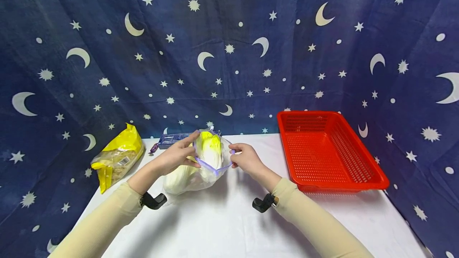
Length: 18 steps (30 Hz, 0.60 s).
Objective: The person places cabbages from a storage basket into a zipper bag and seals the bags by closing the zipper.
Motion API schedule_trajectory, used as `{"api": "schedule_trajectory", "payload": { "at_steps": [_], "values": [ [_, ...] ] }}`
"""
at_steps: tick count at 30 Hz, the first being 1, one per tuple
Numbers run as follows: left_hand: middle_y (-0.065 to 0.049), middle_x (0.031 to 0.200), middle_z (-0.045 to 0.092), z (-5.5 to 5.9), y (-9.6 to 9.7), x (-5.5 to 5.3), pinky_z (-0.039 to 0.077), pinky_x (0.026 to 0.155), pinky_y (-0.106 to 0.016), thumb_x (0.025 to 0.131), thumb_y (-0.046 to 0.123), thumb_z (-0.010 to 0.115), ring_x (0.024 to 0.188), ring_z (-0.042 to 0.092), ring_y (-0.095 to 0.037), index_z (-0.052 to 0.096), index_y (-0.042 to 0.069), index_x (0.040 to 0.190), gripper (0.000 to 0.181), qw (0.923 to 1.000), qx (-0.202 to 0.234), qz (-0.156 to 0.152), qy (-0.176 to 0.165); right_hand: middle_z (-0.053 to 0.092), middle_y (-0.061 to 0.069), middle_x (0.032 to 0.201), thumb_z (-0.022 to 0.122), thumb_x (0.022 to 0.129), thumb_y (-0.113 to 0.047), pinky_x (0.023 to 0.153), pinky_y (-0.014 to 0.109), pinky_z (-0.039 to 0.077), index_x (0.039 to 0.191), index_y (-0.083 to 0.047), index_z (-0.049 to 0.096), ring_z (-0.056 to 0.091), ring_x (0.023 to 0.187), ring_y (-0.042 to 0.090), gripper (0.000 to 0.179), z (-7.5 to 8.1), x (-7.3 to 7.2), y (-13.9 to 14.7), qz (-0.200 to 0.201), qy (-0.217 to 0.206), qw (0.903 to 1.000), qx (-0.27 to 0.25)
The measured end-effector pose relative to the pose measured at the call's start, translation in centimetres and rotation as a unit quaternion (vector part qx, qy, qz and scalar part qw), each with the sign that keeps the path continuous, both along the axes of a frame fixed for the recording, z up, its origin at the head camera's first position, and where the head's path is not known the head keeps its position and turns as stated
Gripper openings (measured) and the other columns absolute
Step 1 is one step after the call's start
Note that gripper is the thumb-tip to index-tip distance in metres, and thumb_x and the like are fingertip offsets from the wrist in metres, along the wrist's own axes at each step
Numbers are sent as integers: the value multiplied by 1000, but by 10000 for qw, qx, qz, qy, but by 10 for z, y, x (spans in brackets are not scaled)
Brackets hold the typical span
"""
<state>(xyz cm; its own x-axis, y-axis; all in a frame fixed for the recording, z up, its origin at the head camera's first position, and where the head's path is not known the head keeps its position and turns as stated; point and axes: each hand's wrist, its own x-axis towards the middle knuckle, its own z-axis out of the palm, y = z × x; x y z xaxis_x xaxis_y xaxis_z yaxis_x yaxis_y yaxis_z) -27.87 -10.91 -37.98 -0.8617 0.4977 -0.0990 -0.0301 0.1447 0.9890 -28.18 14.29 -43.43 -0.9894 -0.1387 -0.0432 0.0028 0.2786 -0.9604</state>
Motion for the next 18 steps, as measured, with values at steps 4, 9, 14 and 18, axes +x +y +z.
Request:
{"api": "schedule_trajectory", "payload": {
  "at_steps": [4,9,14,18],
  "values": [
    [-4,172,-4,8,-4,0,63,83,-41,91,0,46,98,63,-25,9,4,164,83,9999,-98,14,98,61,25,123,55,82,3,59,25,59,136,8,60,59,66,18,54,15,-1,-2,-118,175,9994,276],
    [-3,172,-3,17,-5,0,63,82,-40,89,1,48,93,65,-25,10,5,164,85,9994,-276,75,191,61,22,124,54,84,1,57,25,58,139,6,58,58,66,19,56,34,-1,-3,-150,266,9984,468],
    [-6,172,-1,21,-4,-1,63,82,-38,90,1,46,80,63,-22,7,2,164,83,9997,-119,88,213,57,23,130,55,83,-1,57,27,60,144,6,54,59,67,20,61,50,-1,-2,-100,209,9987,447],
    [-7,172,1,24,-4,-2,63,83,-38,92,3,45,80,61,-22,6,2,164,81,9996,-36,121,238,53,24,133,56,83,-1,60,28,61,146,8,49,59,64,20,64,59,-2,0,29,142,9993,346]
  ]
}}
